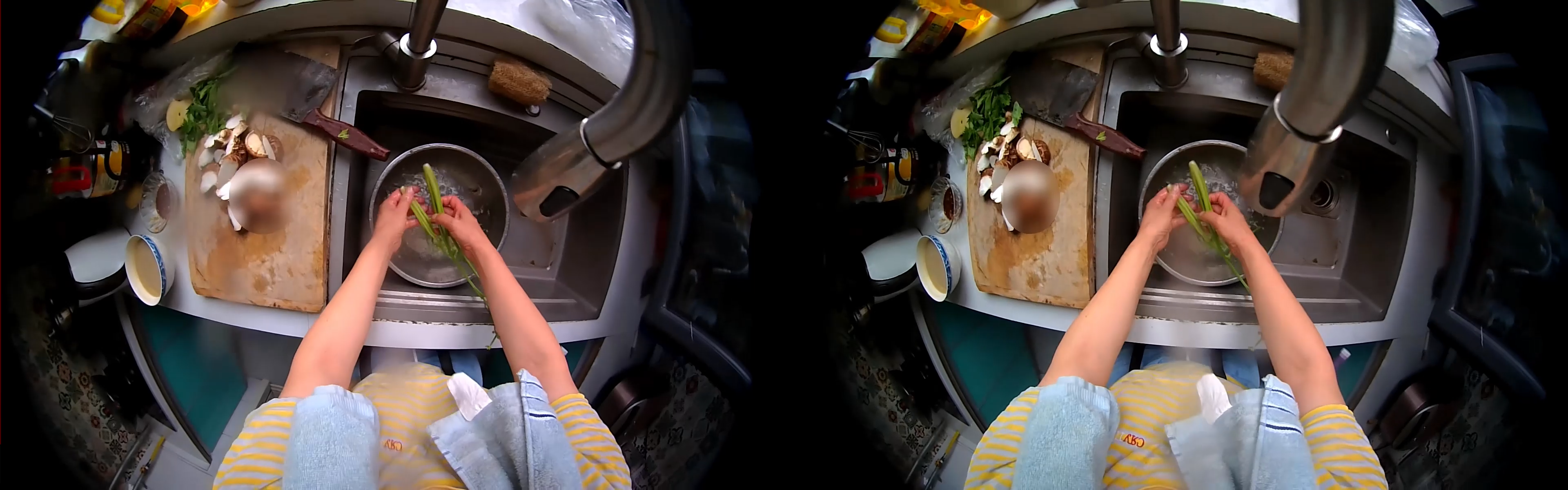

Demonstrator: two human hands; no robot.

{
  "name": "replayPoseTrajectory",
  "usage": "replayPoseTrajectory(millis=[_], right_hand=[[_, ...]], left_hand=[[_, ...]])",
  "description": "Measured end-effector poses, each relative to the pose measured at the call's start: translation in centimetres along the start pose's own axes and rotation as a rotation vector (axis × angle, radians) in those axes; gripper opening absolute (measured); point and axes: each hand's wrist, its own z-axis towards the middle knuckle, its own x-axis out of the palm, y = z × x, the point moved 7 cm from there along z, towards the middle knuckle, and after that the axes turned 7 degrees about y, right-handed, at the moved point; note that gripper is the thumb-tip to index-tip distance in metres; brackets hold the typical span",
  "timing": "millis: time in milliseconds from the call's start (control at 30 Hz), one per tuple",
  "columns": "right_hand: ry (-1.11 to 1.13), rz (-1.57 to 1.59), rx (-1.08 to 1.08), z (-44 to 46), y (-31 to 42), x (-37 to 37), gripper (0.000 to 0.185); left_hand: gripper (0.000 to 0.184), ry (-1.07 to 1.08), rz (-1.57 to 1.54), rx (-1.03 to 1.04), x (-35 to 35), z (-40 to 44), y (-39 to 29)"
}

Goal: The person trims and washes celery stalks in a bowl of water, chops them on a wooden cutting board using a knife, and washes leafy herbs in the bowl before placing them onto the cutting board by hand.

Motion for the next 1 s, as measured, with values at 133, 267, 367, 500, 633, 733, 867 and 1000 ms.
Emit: replayPoseTrajectory(millis=[133, 267, 367, 500, 633, 733, 867, 1000], right_hand=[[-0.041, -0.143, -0.012, -1.0, 2.6, 1.2, 0.029], [-0.071, -0.177, -0.067, -1.6, 3.5, 1.0, 0.022], [-0.086, -0.162, -0.098, -1.6, 3.4, 0.5, 0.019], [-0.116, -0.209, -0.038, -3.0, 4.7, 0.3, 0.019], [-0.104, -0.25, -0.053, -3.9, 6.1, 0.5, 0.018], [-0.11, -0.304, -0.07, -4.3, 6.6, -0.1, 0.016], [-0.037, -0.331, -0.075, -4.7, 6.9, -0.9, 0.015], [-0.069, -0.405, -0.004, -6.2, 7.9, -1.1, 0.014]], left_hand=[[0.03, 0.186, 0.157, 0.046, 1.8, -0.2, -1.0], [0.026, 0.261, 0.065, 0.036, 3.2, -1.3, -1.8], [0.025, 0.152, 0.019, 0.136, 2.8, -1.4, -2.6], [0.026, 0.118, 0.157, 0.118, 3.4, -2.5, -3.7], [0.026, 0.112, 0.211, 0.105, 3.5, -2.9, -4.2], [0.025, 0.162, 0.273, 0.088, 3.6, -3.0, -4.6], [0.018, 0.202, 0.779, 0.286, 4.4, -3.6, -6.7], [0.012, -0.044, 1.409, 0.756, 5.2, -5.0, -9.8]])
